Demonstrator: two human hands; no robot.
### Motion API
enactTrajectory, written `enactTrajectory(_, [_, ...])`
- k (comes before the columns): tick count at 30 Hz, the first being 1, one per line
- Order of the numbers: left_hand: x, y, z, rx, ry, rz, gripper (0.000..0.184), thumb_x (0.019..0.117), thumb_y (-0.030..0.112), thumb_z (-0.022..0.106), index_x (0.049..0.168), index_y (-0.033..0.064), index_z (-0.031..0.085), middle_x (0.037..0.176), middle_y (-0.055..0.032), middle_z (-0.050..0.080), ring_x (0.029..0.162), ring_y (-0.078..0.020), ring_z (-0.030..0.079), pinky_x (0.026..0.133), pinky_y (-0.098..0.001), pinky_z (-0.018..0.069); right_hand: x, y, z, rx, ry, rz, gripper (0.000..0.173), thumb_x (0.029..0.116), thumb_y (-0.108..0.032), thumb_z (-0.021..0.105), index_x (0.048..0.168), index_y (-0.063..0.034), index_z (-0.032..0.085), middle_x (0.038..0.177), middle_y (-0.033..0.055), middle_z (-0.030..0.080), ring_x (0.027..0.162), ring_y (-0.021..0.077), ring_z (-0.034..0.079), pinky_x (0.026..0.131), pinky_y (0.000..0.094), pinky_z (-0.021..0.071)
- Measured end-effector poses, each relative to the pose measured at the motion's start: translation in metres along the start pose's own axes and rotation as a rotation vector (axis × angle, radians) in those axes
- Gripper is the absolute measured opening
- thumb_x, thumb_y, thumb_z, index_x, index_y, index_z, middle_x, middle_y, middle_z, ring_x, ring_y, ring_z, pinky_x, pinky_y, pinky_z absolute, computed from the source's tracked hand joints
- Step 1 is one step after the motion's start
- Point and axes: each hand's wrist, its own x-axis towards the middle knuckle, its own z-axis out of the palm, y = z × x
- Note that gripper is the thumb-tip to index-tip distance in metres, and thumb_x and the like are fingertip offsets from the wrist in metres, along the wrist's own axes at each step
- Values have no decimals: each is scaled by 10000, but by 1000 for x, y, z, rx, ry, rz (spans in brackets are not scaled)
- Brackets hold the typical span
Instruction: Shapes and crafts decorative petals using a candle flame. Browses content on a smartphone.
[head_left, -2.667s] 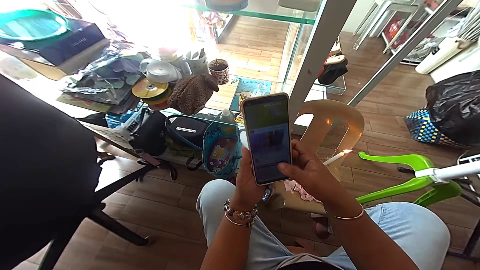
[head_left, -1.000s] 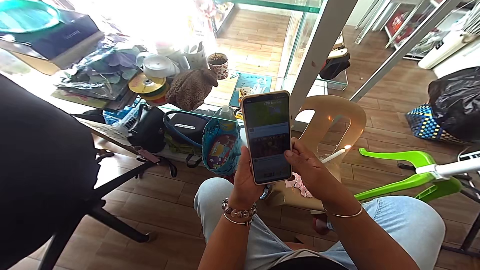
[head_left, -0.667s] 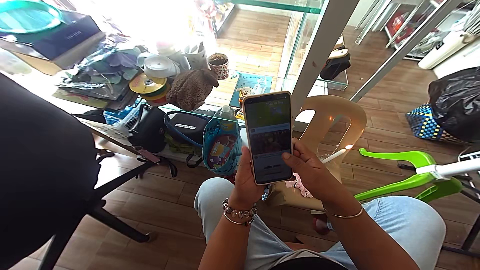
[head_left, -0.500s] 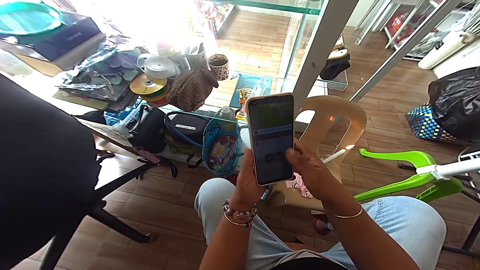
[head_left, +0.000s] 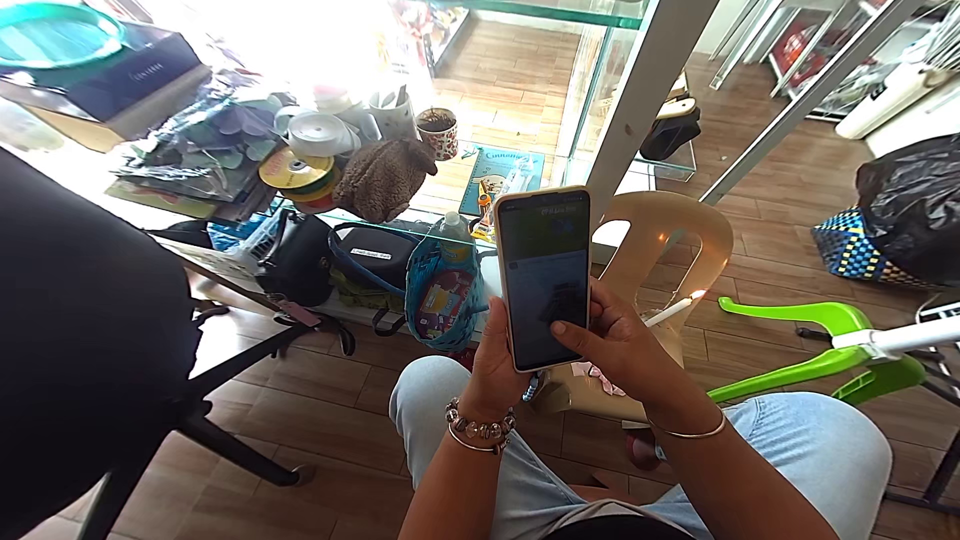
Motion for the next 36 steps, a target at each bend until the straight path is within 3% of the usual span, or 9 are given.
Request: enactTrajectory(36, [-1,1,1,-21,38,-7,508,1014,583,490,1328,219,658,1220,-26,717,1132,-133,685,976,-339,565,0,-2,2,2,10,20,366,915,-87,716,1245,-96,557,1033,32,730,938,113,729,826,249,618])
